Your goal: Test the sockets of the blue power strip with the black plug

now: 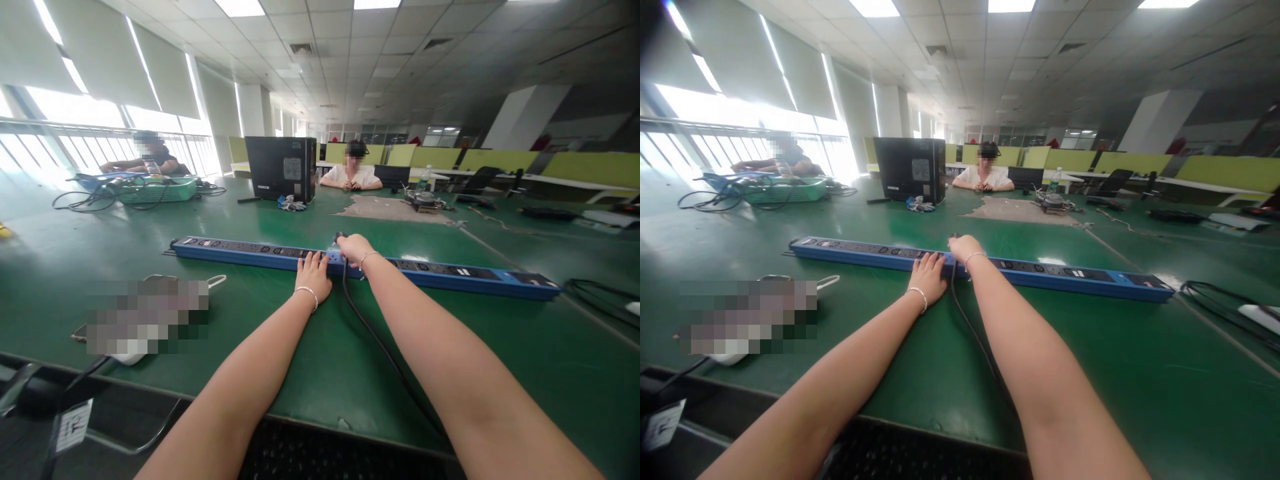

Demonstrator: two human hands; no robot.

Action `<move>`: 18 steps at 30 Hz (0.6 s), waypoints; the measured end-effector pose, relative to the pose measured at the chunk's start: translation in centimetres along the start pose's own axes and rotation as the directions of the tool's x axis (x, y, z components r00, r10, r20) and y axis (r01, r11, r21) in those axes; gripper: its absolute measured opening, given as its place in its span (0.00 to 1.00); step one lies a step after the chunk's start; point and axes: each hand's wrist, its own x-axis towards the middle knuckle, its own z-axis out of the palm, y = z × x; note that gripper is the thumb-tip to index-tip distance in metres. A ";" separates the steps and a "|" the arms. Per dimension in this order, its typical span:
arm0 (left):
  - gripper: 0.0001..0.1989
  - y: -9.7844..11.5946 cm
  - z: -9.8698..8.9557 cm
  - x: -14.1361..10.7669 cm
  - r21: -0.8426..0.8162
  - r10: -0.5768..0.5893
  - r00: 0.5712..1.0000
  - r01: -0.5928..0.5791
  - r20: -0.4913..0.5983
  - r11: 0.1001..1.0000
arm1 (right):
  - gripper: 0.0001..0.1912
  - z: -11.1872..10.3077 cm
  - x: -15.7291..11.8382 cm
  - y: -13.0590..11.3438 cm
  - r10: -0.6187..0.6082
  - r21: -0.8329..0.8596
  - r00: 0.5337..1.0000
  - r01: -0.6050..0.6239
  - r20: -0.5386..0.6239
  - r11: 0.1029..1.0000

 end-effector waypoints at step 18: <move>0.34 0.0 -1.1 -2.9 -0.081 -0.007 0.992 0.017 0.123 0.997 | 0.23 -1.1 -4.8 12.3 0.114 -0.029 0.966 -0.124 -0.231 0.992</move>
